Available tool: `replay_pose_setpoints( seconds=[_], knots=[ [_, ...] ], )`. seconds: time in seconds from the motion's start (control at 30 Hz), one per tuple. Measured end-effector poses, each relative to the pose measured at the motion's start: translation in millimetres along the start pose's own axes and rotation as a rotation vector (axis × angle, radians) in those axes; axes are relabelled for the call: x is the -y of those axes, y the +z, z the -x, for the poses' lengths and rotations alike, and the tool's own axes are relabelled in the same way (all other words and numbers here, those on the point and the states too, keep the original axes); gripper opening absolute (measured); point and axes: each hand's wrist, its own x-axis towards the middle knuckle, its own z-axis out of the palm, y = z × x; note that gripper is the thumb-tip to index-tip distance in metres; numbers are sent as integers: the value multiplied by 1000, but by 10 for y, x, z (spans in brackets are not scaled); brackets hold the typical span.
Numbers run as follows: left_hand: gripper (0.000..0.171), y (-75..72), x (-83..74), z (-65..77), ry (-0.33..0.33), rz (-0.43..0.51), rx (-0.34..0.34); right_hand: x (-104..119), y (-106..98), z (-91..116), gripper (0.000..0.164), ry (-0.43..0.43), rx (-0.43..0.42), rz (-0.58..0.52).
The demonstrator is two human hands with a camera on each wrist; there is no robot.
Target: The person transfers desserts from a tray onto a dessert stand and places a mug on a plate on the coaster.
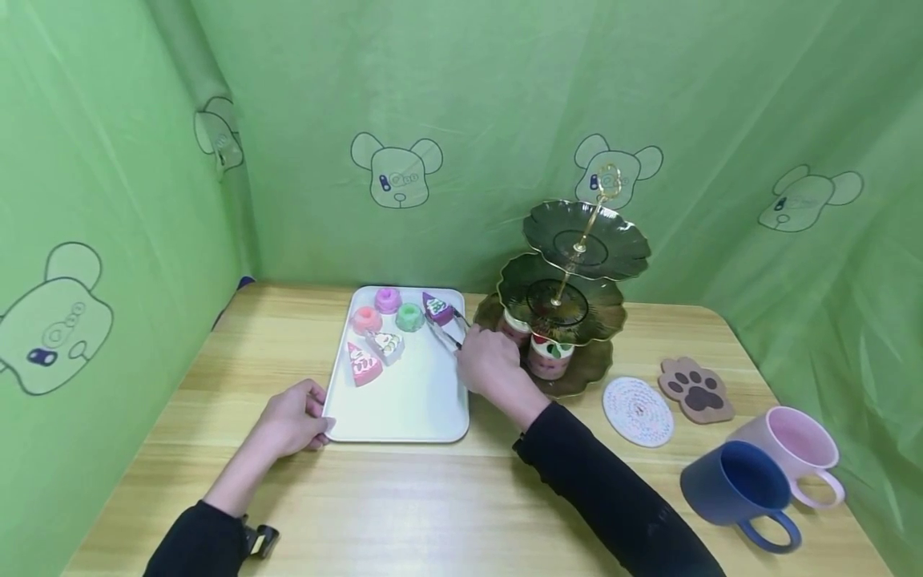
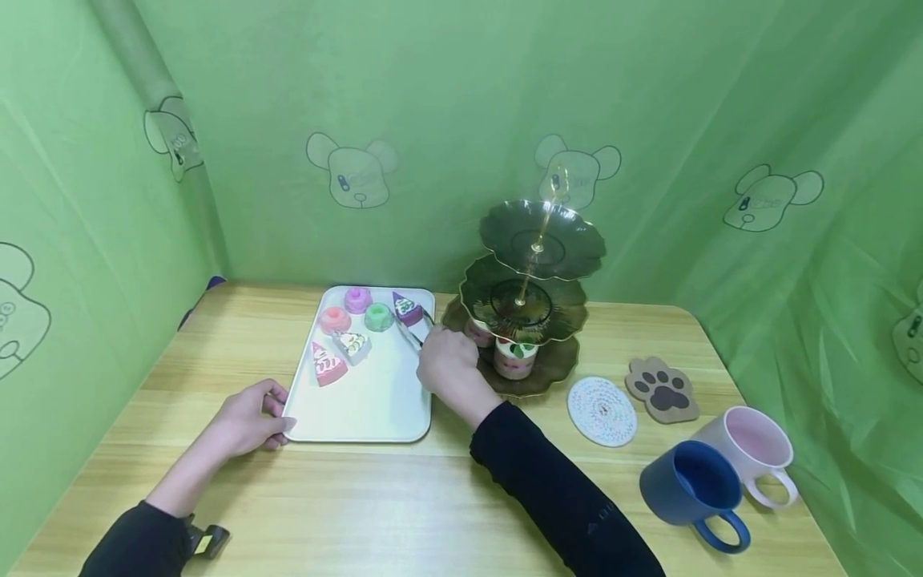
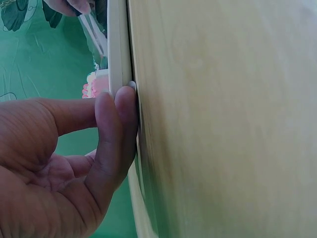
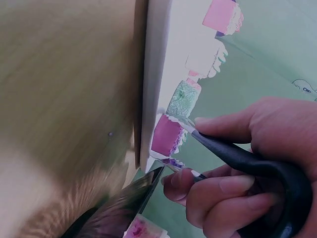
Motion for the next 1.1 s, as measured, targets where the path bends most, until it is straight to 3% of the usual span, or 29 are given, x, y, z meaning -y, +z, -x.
replay_pose_setpoints(
  seconds=[0.37, 0.63, 0.8, 0.97, 1.1],
  knots=[
    [35, 10, 7, 10, -1, 9, -1, 6, -6, -13, 56, -16, -1, 18],
    [34, 5, -1, 8, 5, 12, 3, -38, -75, 95, 60, -22, 1, 11],
    [34, 3, 5, 5, 0, 14, 6, -120, -210, 296, 62, -51, -25, 10],
    [35, -12, 1, 1, -2, 15, 13, -283, -398, 627, 49, -124, -109, -25],
    [35, -17, 0, -5, 1, 16, 12, -444, -556, 903, 47, -179, -180, -37]
  ],
)
